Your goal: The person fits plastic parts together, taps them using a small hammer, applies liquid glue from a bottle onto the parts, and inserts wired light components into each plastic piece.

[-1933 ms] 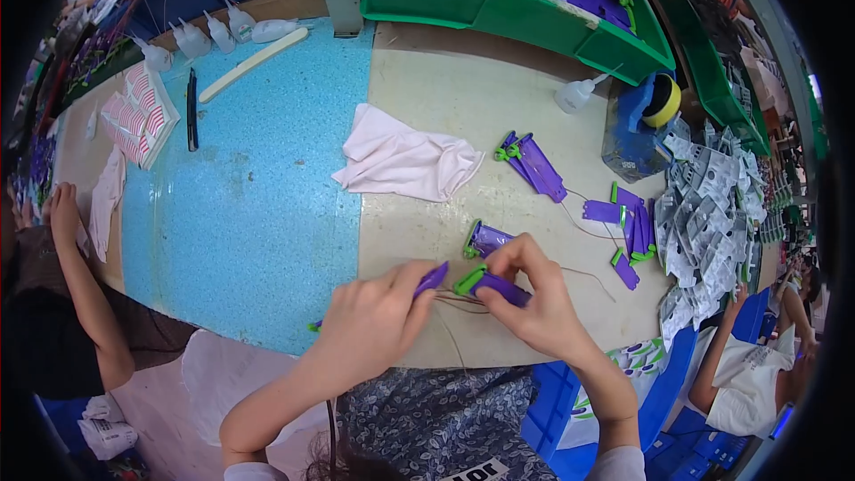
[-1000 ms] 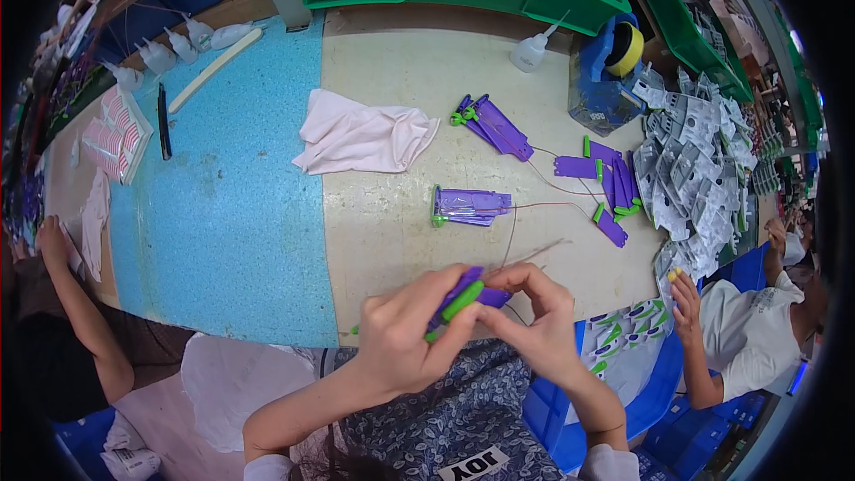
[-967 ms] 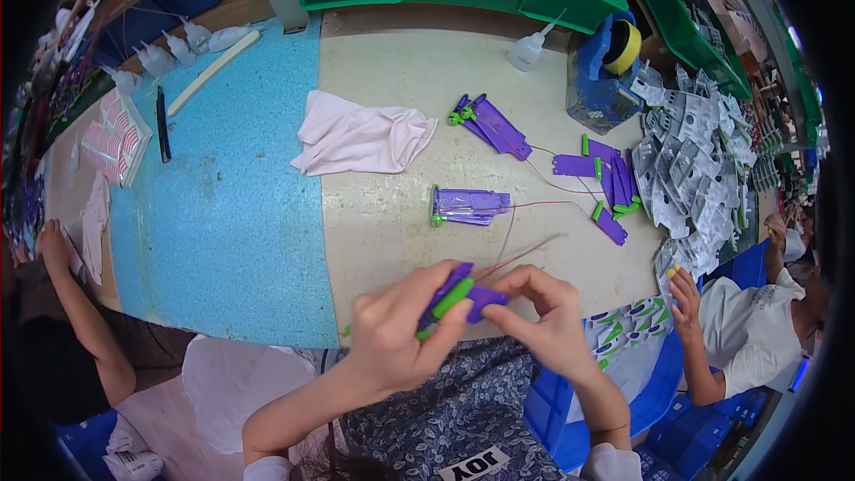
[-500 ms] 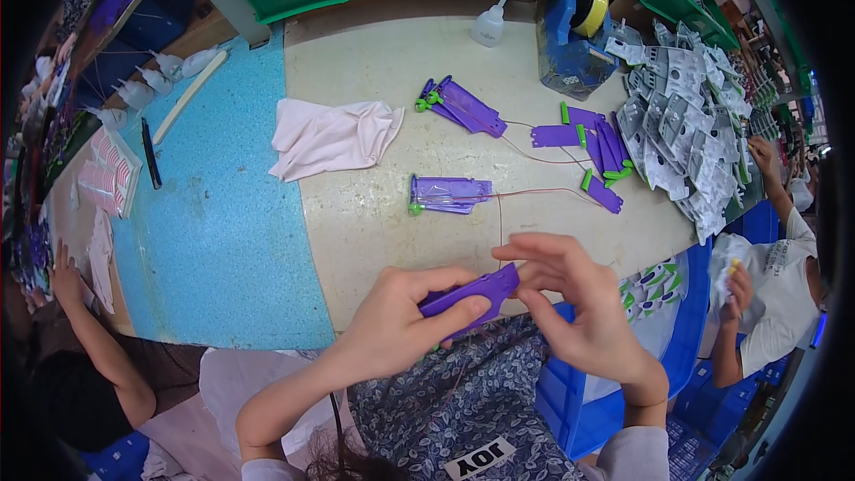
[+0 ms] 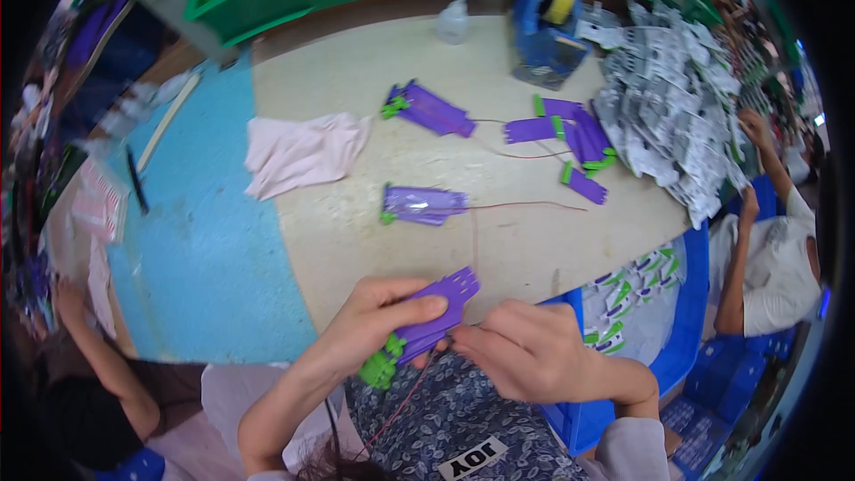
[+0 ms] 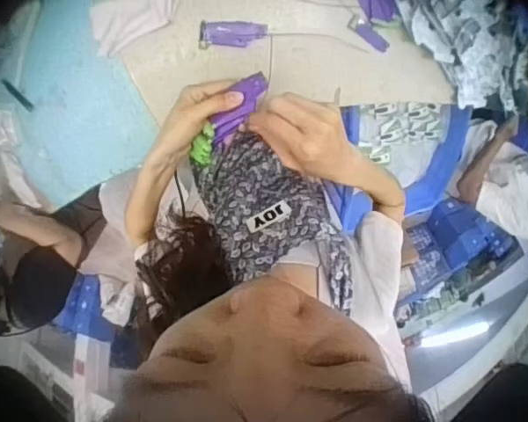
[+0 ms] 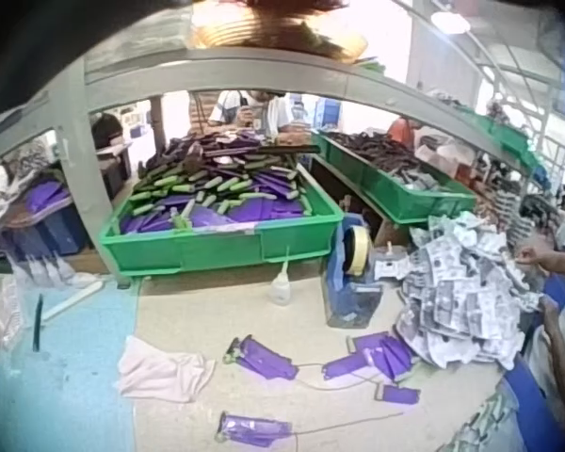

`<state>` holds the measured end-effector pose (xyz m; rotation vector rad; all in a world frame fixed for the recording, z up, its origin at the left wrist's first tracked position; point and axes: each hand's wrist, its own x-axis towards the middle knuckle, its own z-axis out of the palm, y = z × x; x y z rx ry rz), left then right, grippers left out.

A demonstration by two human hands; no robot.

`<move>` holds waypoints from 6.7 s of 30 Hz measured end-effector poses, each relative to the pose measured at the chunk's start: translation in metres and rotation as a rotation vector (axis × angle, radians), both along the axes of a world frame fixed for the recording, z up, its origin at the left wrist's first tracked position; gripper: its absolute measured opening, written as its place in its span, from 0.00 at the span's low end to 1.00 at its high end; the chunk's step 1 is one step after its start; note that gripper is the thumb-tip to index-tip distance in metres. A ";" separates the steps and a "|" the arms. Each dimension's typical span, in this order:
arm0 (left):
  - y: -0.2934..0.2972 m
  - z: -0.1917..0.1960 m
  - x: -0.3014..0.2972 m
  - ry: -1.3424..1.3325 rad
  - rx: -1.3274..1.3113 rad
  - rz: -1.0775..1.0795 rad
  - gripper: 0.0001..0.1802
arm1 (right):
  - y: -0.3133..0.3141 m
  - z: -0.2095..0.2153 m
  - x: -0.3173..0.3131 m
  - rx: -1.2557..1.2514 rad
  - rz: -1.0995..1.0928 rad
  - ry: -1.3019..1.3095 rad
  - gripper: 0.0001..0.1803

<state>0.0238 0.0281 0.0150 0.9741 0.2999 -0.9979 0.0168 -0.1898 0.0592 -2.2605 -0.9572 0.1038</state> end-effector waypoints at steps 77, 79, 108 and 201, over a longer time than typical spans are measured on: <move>0.008 0.000 -0.005 -1.182 0.613 0.095 0.20 | 0.017 -0.076 0.048 0.657 -0.134 1.481 0.18; 0.007 -0.001 -0.005 -1.180 0.639 0.179 0.20 | 0.032 -0.070 0.039 0.744 -0.275 1.143 0.15; 0.016 0.011 0.020 -0.247 0.074 0.097 0.16 | 0.004 -0.001 0.065 0.187 -0.371 0.055 0.05; 0.028 -0.022 0.012 -1.523 0.990 -0.372 0.14 | 0.034 -0.074 0.086 0.047 -0.109 -0.105 0.15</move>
